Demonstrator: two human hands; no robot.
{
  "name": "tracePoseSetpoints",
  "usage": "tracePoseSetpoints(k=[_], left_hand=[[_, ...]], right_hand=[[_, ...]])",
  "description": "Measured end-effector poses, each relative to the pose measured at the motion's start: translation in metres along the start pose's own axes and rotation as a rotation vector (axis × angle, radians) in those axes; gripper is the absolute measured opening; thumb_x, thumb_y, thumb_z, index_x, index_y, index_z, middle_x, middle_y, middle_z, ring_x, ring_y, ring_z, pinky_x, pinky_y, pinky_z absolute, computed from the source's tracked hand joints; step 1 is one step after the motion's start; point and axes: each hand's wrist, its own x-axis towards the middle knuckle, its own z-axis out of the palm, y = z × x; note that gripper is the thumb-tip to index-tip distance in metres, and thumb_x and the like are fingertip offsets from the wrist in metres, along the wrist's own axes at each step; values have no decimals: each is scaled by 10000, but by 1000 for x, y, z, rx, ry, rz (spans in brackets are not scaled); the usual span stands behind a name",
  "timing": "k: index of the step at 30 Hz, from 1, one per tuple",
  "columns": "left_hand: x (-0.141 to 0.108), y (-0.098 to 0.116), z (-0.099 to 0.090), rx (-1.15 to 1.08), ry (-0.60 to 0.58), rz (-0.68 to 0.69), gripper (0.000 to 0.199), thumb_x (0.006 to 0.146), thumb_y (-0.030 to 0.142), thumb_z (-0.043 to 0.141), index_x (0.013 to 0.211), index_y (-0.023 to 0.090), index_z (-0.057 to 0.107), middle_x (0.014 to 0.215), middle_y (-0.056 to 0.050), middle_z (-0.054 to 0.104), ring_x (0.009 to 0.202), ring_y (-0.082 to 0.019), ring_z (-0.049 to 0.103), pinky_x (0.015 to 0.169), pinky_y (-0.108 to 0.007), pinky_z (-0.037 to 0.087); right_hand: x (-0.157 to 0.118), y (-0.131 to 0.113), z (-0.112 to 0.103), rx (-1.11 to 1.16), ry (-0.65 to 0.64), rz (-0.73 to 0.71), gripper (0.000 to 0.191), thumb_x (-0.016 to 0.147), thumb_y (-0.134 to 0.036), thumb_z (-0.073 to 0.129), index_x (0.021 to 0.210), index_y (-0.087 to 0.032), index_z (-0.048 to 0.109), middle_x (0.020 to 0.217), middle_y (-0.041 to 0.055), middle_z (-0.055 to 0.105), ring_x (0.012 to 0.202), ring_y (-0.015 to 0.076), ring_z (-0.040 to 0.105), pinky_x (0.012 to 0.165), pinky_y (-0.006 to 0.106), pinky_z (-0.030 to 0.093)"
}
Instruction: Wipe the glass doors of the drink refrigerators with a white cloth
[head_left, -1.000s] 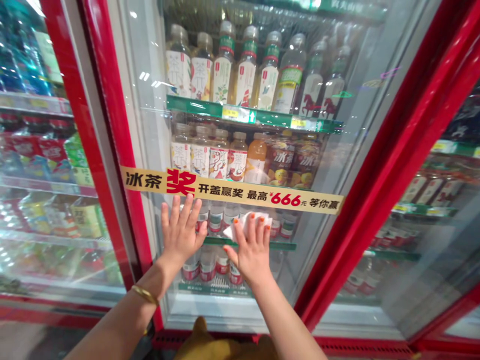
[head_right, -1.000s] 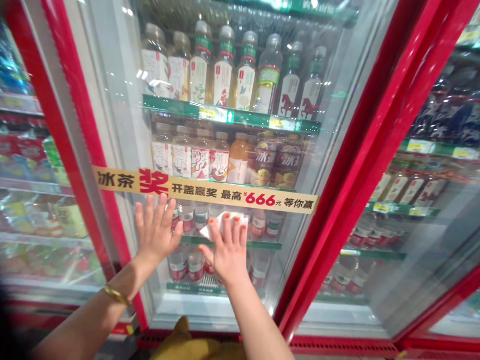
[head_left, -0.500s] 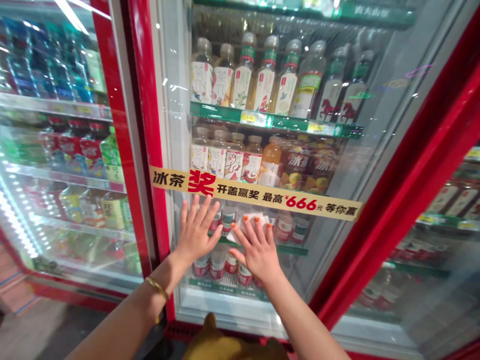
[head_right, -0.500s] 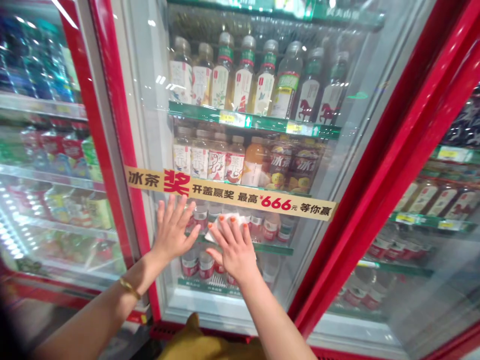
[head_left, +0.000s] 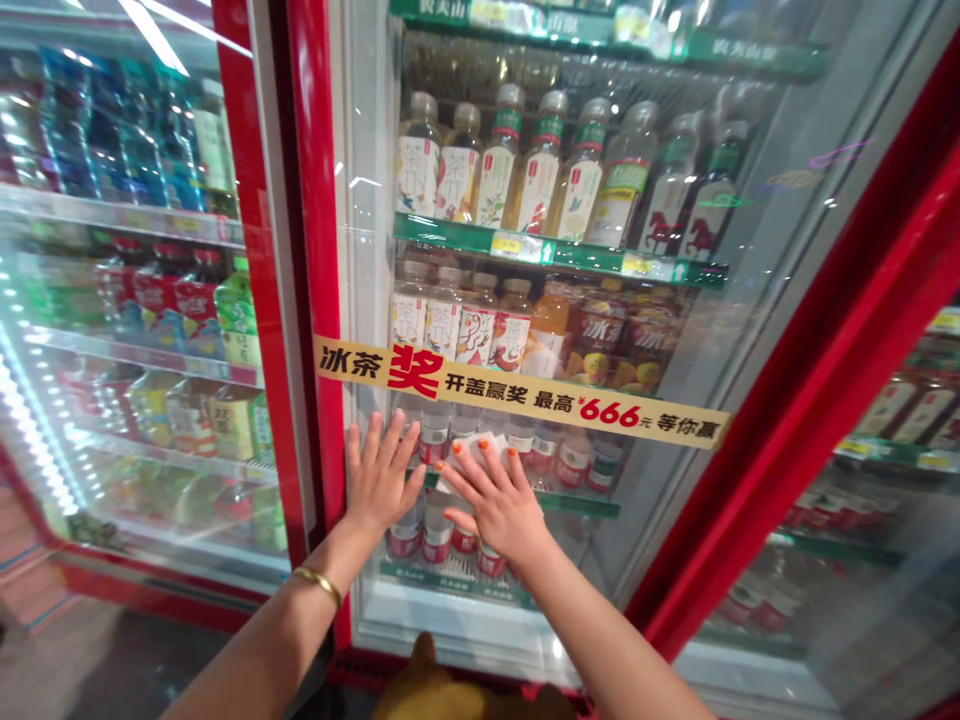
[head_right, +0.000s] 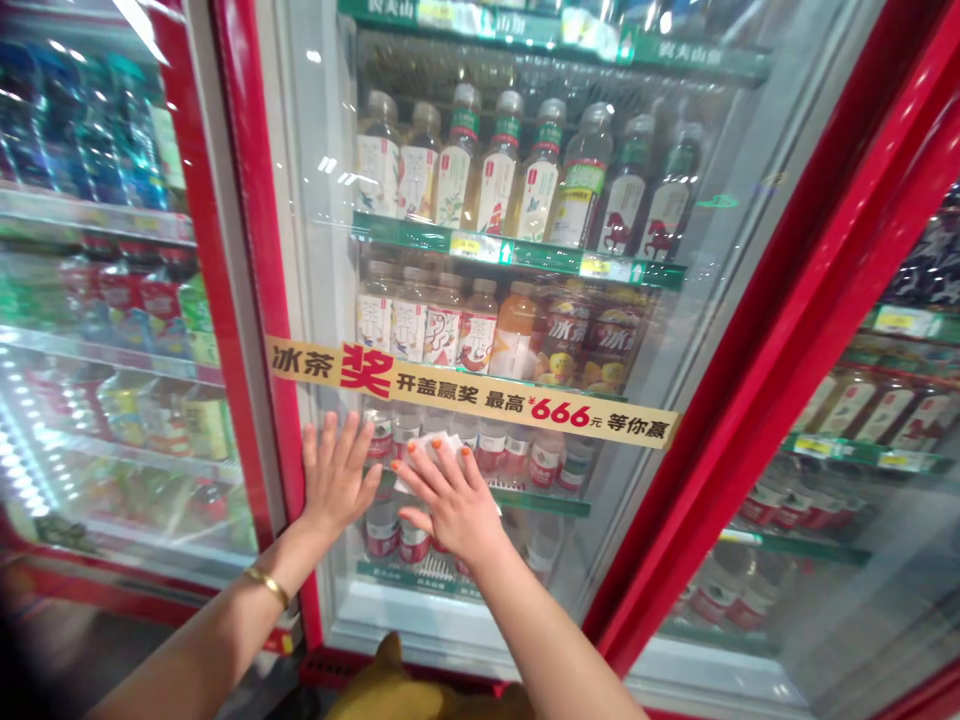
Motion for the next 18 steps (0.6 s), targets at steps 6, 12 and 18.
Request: tracePoseSetpoints(k=[6,12,18], left_hand=[[3,2,-2,-16,28,31,715,1116,472,414,1773,273,212,1835,-27,224,1747,-250,67,1432,-541,13],[4,2,-2,-17,41,41,698,1122,458,395,1772,269,222,1833,-26,220,1746,-239,65,1433,-521,8],[2,4,0,17,41,21,712,1114,477,402,1772,272,221,1808,-42,311,1746,-242,85,1435,-535,29]], right_hand=[[4,27,-7,-14,71,281,775,1075,-588,565,1755,-356,276,1796,6,373,1752,301,-29,1401,611,-111],[51,2,2,45,41,53,741,1094,-483,573,1756,-328,279,1808,-38,334,1753,245,8,1417,525,-119],[35,50,-22,2,82,81,808,1064,-576,603,1758,-331,268,1819,-6,281,1750,274,-39,1411,559,-134]])
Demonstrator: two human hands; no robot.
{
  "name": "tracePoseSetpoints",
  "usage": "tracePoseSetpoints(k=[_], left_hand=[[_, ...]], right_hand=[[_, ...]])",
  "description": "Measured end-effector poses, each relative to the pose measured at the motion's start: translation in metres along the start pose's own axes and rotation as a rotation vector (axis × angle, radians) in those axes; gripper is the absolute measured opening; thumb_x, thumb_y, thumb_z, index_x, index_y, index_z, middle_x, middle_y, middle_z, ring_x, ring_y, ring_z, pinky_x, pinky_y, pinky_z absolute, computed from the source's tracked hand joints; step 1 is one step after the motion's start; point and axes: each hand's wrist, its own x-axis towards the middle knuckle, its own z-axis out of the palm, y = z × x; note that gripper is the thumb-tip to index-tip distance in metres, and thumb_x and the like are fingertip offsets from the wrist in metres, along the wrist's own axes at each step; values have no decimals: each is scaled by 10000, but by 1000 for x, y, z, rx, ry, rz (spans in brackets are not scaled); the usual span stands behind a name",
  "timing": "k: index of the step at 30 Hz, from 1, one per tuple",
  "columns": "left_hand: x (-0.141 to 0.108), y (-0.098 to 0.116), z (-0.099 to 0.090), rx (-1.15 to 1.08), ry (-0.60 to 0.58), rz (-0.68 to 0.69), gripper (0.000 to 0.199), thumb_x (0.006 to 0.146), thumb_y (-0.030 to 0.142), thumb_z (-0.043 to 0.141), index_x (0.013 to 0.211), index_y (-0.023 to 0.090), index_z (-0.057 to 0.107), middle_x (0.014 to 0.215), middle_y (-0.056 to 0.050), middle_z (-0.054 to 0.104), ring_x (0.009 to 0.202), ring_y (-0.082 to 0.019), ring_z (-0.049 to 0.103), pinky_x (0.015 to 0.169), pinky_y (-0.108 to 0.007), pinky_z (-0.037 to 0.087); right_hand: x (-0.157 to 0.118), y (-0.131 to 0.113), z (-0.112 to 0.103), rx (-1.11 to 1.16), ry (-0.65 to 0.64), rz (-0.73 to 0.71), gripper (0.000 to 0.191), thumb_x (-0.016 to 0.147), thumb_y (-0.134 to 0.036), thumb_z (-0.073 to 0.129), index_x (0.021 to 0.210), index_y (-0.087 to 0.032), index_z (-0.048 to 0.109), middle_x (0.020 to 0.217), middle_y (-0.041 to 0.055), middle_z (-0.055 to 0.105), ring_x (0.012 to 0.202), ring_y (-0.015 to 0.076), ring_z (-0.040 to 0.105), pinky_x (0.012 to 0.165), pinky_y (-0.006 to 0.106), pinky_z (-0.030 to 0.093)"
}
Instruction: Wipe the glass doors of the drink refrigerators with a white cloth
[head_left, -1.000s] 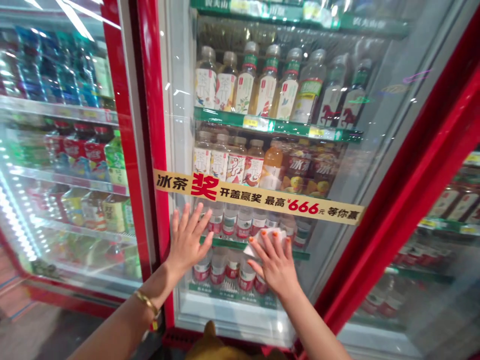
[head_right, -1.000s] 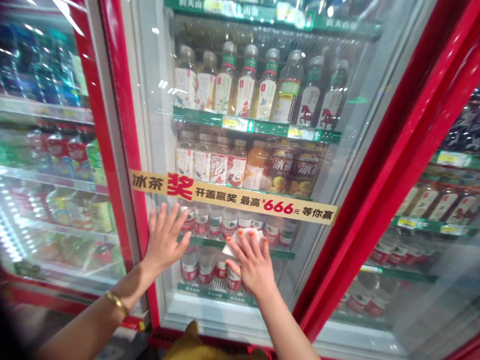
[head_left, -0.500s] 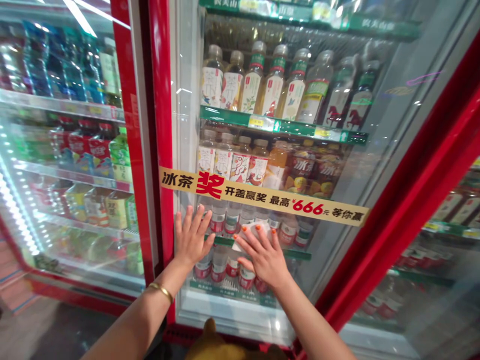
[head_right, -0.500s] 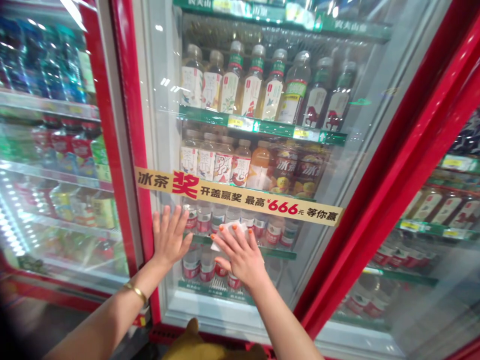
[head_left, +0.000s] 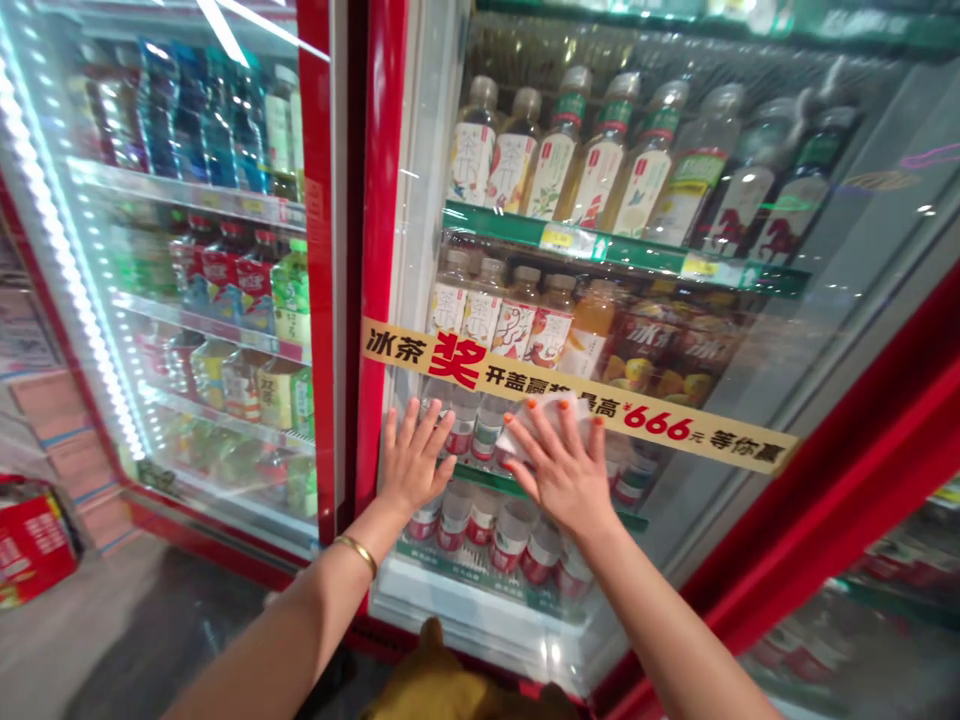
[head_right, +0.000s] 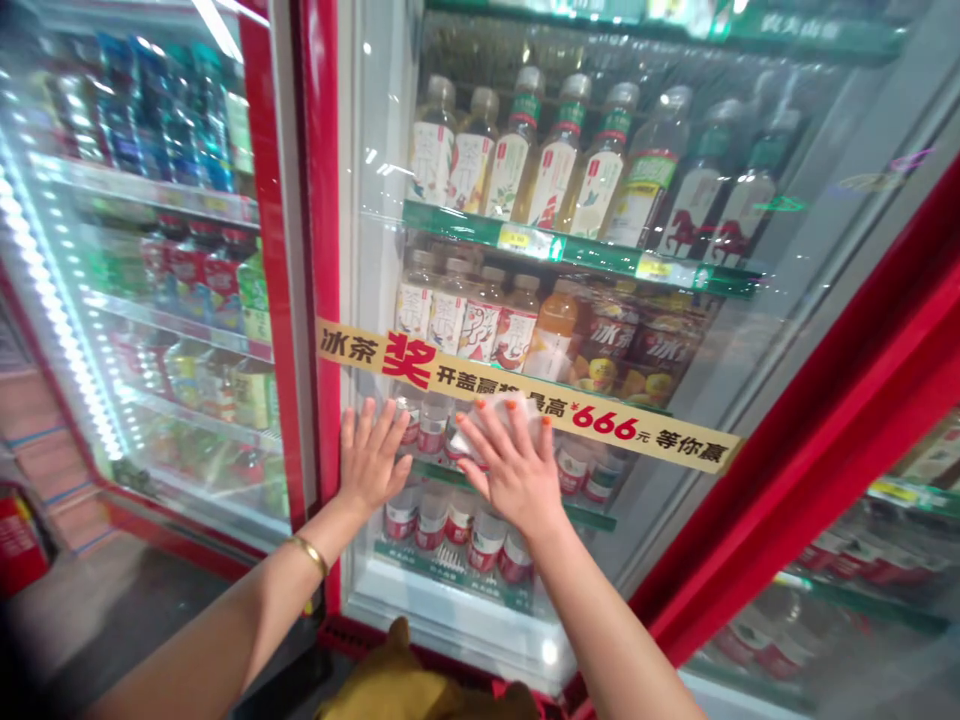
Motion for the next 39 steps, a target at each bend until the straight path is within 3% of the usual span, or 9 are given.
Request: tracePoseSetpoints(k=[4,11,17,20,24,27,31,36,39], left_hand=[[-1,0,0,8,8,-9,729,1117,482,383,1779,250,185,1801,-57,334,1746,-239,84,1436,-530,42],[-3,-1,1,22,-4,-27,770,1122,533,329,1782,183,143,1820,-140,259,1749,-265,58,1422,-587,4],[-6,-2,4,21,-8,-37,1007,993,844,435,1785,295,145,1863,-149,33,1742,-400,-24,1363,-752,7],[-7,-4,5,-18,-7,-45,1116,946,903,449,1787,242,128,1854,-191,59,1740,-414,0,1364,-747,12],[-5,-3,3,-29,-3,-37,1051,985,888,324,1783,223,165,1854,-189,89,1744,-389,38,1377,-711,3],[-3,-2,2,-13,-8,-22,947,1010,855,308,1774,302,224,1867,-150,51,1747,-378,27,1374,-717,16],[-4,-3,1,-29,-8,-30,950,1005,847,375,1769,297,251,1868,-141,63,1747,-371,29,1378,-712,19],[-6,-5,1,-15,-9,-20,959,1011,845,338,1782,297,179,1865,-148,76,1747,-371,47,1380,-707,40],[-7,-5,2,-11,-15,-35,913,1029,829,248,1778,307,205,1867,-136,89,1748,-366,56,1380,-708,45]], right_hand=[[41,6,2,-35,55,109,852,1061,-575,601,1774,-291,229,1842,45,185,1734,316,-115,1396,612,-151],[-8,-16,13,163,-160,-398,678,1104,-646,462,1713,-355,398,1820,-116,293,1741,170,-48,1450,429,-10],[35,9,-4,151,-247,-20,824,1048,-625,613,1745,-486,196,1851,-72,202,1736,407,72,1392,748,35],[44,-7,5,203,-277,-120,841,1042,-689,581,1749,-474,180,1852,-81,208,1738,374,125,1408,690,114],[5,-2,6,283,-293,-376,775,1068,-630,575,1743,-439,247,1823,-107,305,1721,244,233,1414,522,232],[2,27,-9,211,-290,-231,733,1081,-623,557,1730,-493,242,1812,-99,336,1718,304,242,1411,651,124],[46,28,-14,149,-220,22,775,1066,-668,556,1740,-483,222,1852,-43,236,1730,422,131,1350,807,11],[35,-16,7,242,-275,-337,748,1089,-684,472,1746,-378,285,1826,-76,299,1731,247,201,1432,561,178],[-2,4,-1,148,-243,-397,658,1121,-634,429,1722,-375,354,1803,-87,346,1723,201,220,1448,503,71]])
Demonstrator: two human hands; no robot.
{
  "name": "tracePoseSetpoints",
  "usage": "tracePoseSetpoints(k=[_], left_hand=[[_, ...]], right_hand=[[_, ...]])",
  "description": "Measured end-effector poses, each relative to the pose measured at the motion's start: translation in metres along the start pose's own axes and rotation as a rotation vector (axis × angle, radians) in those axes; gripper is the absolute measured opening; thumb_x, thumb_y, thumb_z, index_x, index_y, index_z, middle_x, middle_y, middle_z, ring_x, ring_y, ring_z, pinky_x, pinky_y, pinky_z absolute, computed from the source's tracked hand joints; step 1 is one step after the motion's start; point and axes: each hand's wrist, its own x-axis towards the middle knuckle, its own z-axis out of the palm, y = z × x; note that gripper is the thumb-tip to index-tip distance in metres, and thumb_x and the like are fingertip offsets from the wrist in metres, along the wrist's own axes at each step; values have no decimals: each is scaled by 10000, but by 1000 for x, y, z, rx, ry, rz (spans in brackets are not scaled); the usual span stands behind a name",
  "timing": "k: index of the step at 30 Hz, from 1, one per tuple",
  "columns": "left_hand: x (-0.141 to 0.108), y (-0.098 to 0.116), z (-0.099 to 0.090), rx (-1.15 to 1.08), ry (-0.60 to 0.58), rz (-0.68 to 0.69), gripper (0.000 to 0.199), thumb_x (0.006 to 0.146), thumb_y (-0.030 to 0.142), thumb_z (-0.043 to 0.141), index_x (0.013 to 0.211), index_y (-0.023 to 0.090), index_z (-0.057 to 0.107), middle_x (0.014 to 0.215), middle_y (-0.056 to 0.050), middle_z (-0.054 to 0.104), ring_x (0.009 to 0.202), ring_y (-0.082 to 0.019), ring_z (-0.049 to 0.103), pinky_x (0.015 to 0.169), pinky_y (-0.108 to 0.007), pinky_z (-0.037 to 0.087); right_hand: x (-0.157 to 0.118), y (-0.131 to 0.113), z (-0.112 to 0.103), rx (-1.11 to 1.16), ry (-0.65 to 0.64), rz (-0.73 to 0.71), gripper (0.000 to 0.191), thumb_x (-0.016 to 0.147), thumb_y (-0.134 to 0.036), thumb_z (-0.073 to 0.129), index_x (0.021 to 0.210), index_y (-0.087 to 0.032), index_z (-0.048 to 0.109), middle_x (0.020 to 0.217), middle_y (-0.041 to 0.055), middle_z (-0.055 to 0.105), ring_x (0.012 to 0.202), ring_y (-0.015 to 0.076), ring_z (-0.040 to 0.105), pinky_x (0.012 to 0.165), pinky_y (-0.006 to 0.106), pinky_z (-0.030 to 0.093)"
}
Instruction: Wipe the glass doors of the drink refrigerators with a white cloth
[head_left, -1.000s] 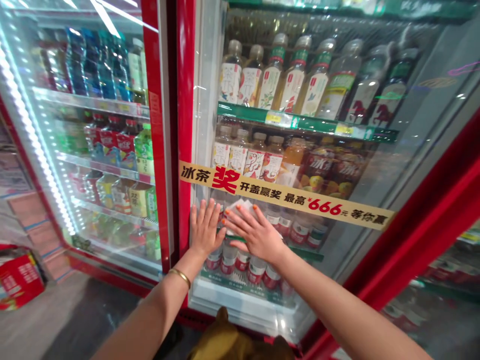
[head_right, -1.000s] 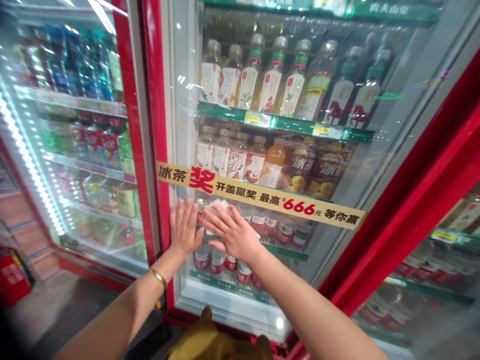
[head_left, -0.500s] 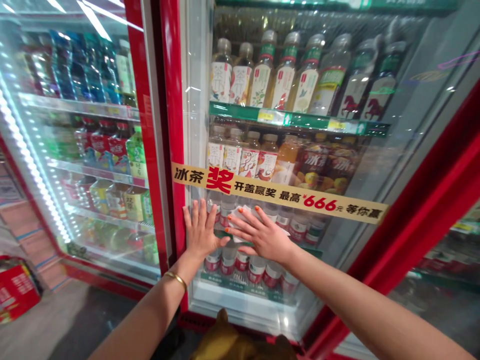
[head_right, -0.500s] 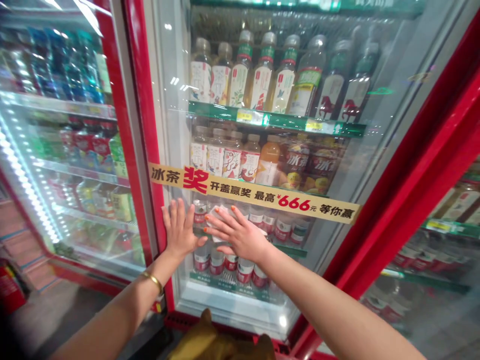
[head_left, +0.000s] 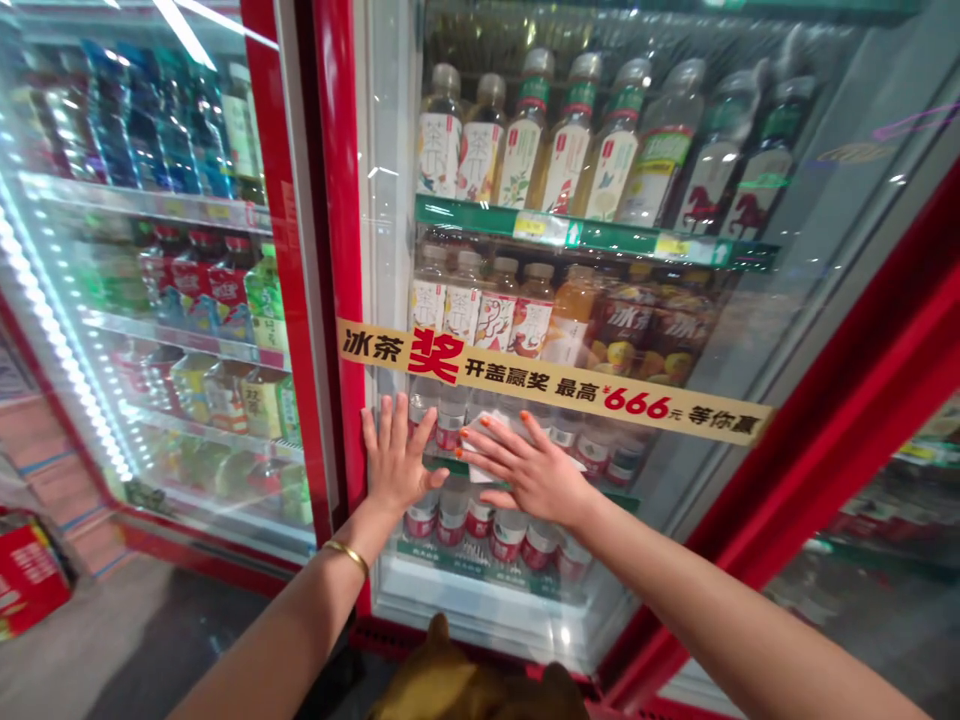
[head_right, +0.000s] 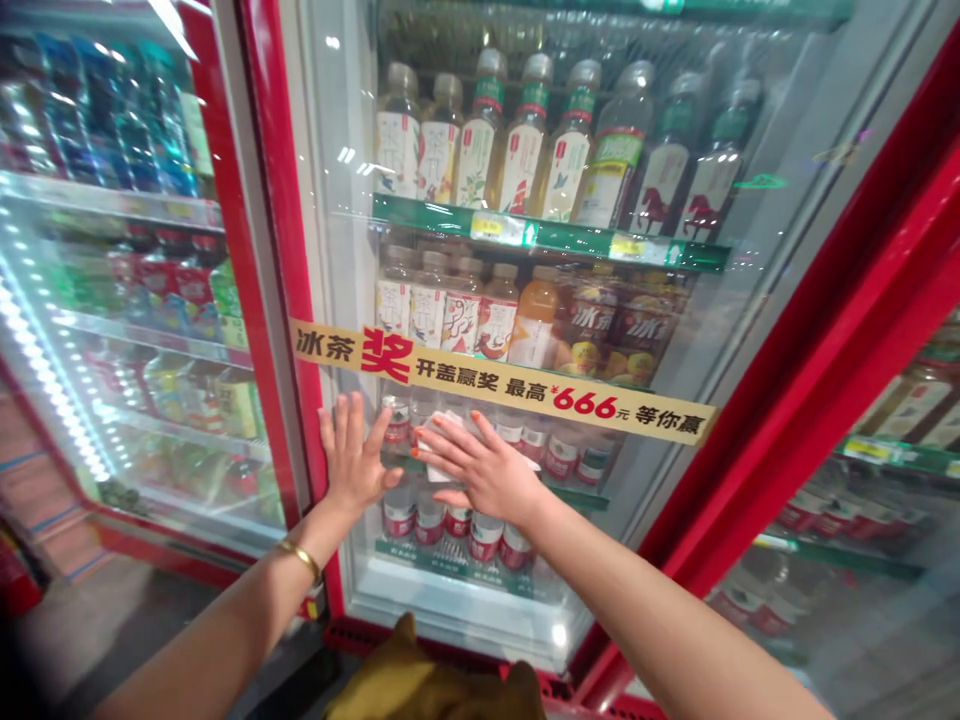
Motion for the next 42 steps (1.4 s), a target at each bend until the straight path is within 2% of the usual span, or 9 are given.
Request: tracePoseSetpoints(k=[7,12,16,20,26,30,33,39,42], left_hand=[[2,2,-1,-59,9,-23,764,1087,660,371,1772,358,217,1877,-74,65,1750,-342,55,1388,-687,40],[12,4,-21,-78,6,-19,795,1018,368,616,1747,385,300,1866,-44,179,1733,-325,185,1403,-638,106],[58,-3,-33,-55,59,177,815,964,340,677,1716,398,369,1782,-14,411,1677,-295,341,1420,-598,121],[135,5,-22,-77,87,297,758,1017,406,603,1726,405,332,1844,54,259,1727,-267,207,1426,-585,71],[186,39,2,-179,-64,238,702,1051,552,551,1713,422,359,1814,52,339,1721,-290,222,1409,-613,-38],[181,42,6,-164,-29,251,741,1039,559,576,1725,457,313,1794,60,379,1712,-287,260,1418,-584,-32],[180,40,6,-163,-5,257,781,1035,538,603,1737,466,268,1801,57,362,1712,-290,260,1421,-584,-15],[182,42,4,-136,19,286,789,1047,519,591,1753,413,255,1794,6,371,1729,-273,202,1425,-578,-6],[183,45,1,-88,32,324,829,1048,496,589,1771,362,208,1789,-23,377,1739,-255,131,1430,-562,-17]], right_hand=[[-18,41,-22,-182,267,742,762,1099,-391,537,1770,-380,175,1857,25,208,1730,441,19,1298,875,-48],[-50,-22,14,-175,138,424,726,1089,-418,550,1748,-432,245,1822,-115,271,1746,223,-53,1403,584,-131],[-109,-1,10,-287,314,731,732,1108,-373,452,1777,-385,155,1851,-65,101,1745,238,-5,1411,543,-101],[-94,29,-5,-358,421,967,767,1094,-306,435,1792,-184,141,1853,129,-23,1727,335,-107,1394,620,-85],[-85,-11,7,-218,190,535,802,1072,-534,565,1775,-366,218,1852,-45,214,1751,260,-1,1432,518,-36],[-113,42,-13,-259,306,860,796,1104,-375,502,1790,-324,102,1879,31,50,1745,352,-4,1404,688,71],[-80,89,-40,-272,389,1018,800,1118,-325,456,1784,-353,14,1878,47,-35,1735,418,2,1346,788,184],[-53,67,-46,-224,128,488,817,1110,-533,498,1781,-395,53,1875,-66,119,1751,279,-25,1429,574,179],[-85,82,-54,-237,114,566,767,1132,-513,444,1776,-411,39,1881,-59,49,1749,300,-27,1415,635,175]])
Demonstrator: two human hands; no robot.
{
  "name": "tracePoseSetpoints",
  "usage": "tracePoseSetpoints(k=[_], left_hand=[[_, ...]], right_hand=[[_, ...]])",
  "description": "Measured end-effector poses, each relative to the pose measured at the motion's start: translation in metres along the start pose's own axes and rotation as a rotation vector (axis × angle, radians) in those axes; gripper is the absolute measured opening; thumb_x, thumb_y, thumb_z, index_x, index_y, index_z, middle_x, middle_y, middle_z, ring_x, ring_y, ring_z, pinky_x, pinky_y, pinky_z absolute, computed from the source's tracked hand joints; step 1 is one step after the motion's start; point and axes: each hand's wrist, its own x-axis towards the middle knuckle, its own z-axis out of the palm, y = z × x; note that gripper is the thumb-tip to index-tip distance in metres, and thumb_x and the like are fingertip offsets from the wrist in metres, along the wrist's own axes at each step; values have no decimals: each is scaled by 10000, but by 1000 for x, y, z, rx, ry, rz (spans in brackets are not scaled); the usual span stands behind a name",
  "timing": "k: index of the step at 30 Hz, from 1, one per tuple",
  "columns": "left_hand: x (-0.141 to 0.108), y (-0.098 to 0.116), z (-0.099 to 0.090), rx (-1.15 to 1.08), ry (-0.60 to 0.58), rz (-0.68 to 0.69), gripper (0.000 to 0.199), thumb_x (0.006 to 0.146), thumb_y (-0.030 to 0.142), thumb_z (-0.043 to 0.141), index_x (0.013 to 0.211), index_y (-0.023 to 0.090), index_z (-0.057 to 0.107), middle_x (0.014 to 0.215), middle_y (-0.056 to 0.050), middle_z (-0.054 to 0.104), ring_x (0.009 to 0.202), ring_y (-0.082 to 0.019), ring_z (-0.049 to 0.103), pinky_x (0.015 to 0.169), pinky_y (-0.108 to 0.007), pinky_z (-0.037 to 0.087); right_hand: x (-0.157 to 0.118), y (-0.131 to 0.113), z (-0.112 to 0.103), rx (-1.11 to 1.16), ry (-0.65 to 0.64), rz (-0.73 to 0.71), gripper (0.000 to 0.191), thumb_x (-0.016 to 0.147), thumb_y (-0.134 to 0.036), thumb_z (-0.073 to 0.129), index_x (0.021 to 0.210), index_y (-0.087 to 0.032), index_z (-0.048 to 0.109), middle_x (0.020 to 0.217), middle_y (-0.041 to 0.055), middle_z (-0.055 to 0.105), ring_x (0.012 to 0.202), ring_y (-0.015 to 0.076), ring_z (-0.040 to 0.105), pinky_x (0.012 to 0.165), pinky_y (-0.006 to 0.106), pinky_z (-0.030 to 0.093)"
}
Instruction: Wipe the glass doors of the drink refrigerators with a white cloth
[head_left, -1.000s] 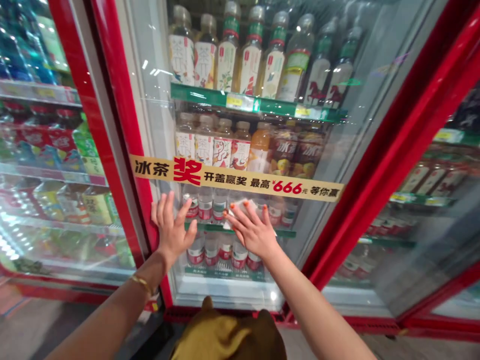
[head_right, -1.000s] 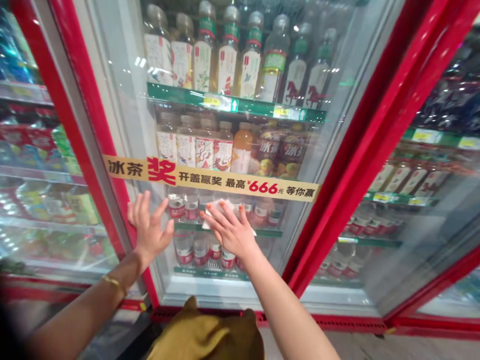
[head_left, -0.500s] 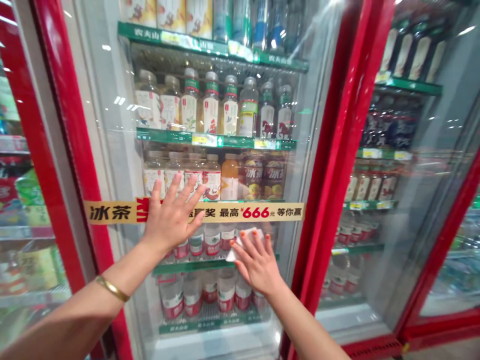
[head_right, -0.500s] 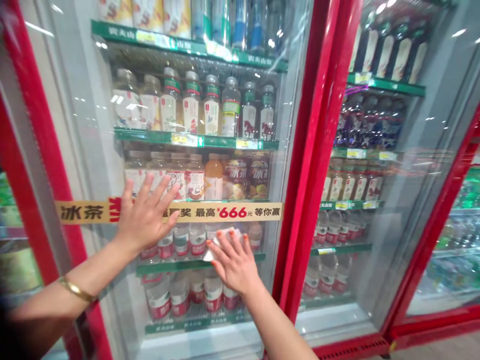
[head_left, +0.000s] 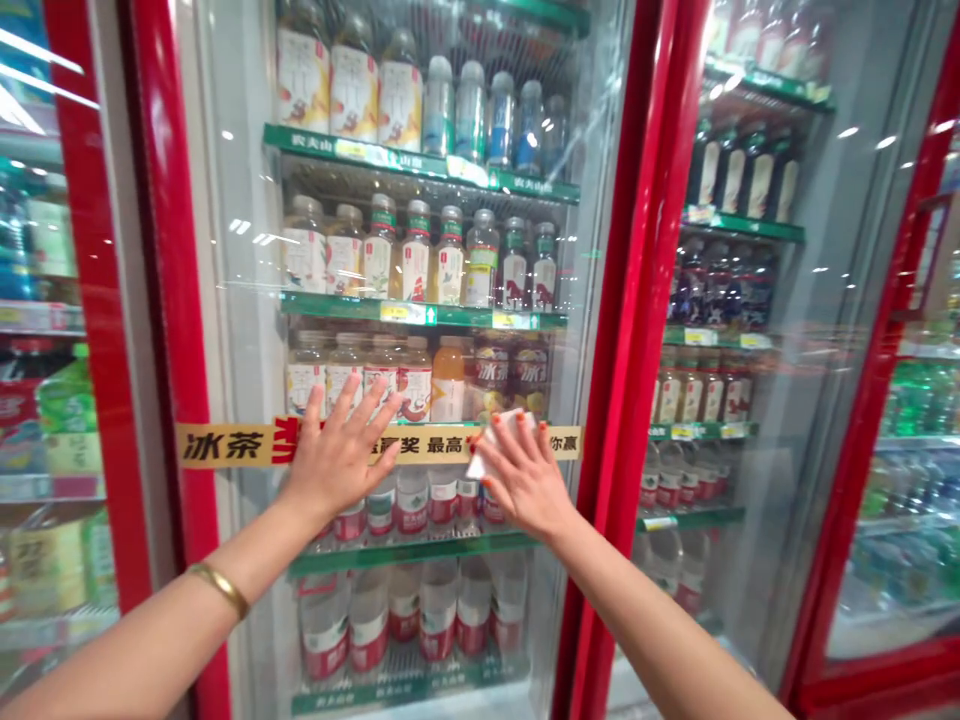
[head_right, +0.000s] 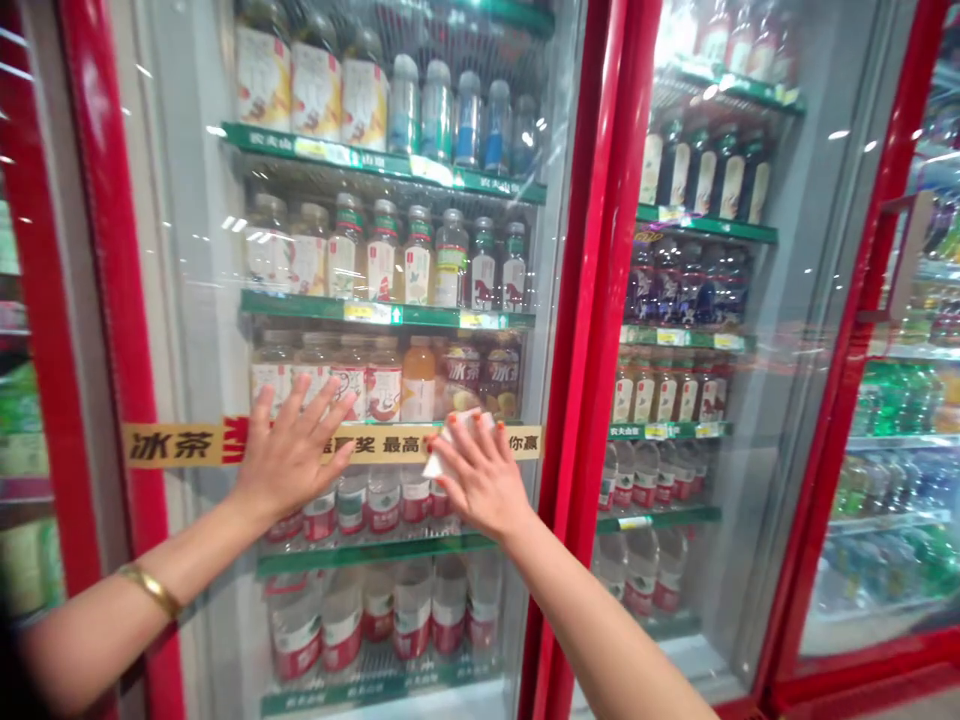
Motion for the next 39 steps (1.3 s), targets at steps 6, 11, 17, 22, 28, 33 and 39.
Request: tracePoseSetpoints(k=[6,11,17,22,28,33,39], left_hand=[[2,6,-5,15,-19,-20,890,1040,473,626,1778,365,141,1775,-16,389,1737,-245,123,1435,-557,-21],[-6,-18,-20,-37,12,33,853,1051,338,599,1780,346,156,1789,-22,363,1716,-245,231,1432,-528,166],[-17,-59,-30,43,21,-66,841,1060,378,585,1778,380,149,1840,19,220,1732,-257,163,1441,-525,105],[-17,-58,-27,47,6,-91,843,1053,453,604,1776,364,180,1826,-8,279,1730,-263,164,1439,-545,58],[-20,-53,-27,79,90,-144,865,1018,522,655,1764,377,242,1796,-21,345,1723,-290,202,1433,-583,43],[-24,-52,-25,87,133,-172,861,1040,514,613,1776,338,203,1815,-17,291,1737,-249,143,1440,-546,24],[-26,-55,-27,73,147,-233,849,1055,422,597,1783,317,172,1834,-41,246,1739,-251,137,1440,-538,47]], right_hand=[[105,25,-22,10,84,493,666,1155,-392,335,1787,-273,159,1879,83,28,1731,424,-8,1354,769,180],[92,-29,-31,57,-40,-173,600,1131,-501,441,1719,-470,330,1828,-127,288,1730,245,189,1425,491,227],[93,47,-29,3,83,213,638,1144,-417,371,1760,-278,283,1870,96,156,1732,425,80,1338,795,182],[174,-4,-20,24,156,229,705,1135,-433,396,1786,-313,154,1887,40,88,1742,391,4,1367,751,160],[128,-44,-9,40,27,-396,648,1136,-487,426,1755,-375,271,1857,-50,244,1747,265,108,1424,583,183],[195,3,-27,32,184,159,620,1155,-424,326,1763,-326,257,1877,46,150,1744,358,79,1377,741,130],[223,-70,-10,138,155,-257,665,1133,-445,423,1766,-391,222,1848,-44,266,1741,307,136,1413,672,137]])
